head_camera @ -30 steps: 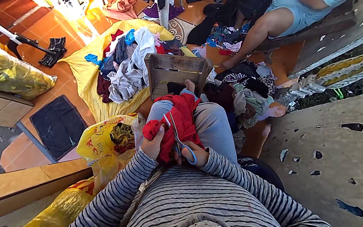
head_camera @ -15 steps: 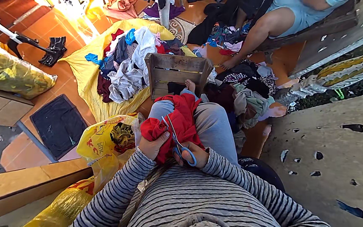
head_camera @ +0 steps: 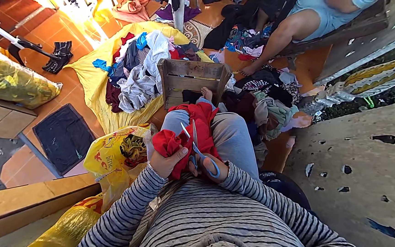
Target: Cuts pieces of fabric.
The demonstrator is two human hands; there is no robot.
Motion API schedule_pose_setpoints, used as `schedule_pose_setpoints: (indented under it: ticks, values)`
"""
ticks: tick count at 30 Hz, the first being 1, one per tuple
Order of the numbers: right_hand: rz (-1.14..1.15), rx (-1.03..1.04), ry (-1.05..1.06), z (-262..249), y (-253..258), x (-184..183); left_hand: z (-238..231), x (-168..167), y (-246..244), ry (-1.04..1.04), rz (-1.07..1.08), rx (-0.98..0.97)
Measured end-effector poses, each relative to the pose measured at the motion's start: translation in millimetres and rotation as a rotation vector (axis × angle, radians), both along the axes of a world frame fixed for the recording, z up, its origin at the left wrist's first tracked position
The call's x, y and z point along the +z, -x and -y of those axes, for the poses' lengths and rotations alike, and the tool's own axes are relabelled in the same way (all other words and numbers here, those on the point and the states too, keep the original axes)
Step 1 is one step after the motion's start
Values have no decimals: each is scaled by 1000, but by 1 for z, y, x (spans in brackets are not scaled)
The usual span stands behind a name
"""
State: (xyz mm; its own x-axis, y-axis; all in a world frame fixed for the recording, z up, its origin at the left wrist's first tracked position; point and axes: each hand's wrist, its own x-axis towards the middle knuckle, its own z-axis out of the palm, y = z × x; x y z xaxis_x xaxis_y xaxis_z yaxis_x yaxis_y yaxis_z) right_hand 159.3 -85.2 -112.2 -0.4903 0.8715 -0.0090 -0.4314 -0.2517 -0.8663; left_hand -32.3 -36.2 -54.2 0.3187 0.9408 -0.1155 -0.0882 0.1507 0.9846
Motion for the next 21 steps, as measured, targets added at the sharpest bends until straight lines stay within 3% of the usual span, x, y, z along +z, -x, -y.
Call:
schedule_pose_setpoints:
  ticks: [6, 10, 14, 19, 21]
  values:
    - [-24, -33, 10, 1, 0, 1, -2, 3, 1, 20, 3, -23]
    - [-16, 53, -47, -1, -8, -2, -8, 2, 11, 12, -35, -3]
    - [162, -317, -116, -3, -14, -3, -19, -10, 17, -3, -189, 171]
    - [112, -565, 75, -12, -29, -7, -23, -25, 22, -7, -180, 41]
    - [91, -577, 93, -12, -35, -11, -20, -16, 26, 46, -343, -91]
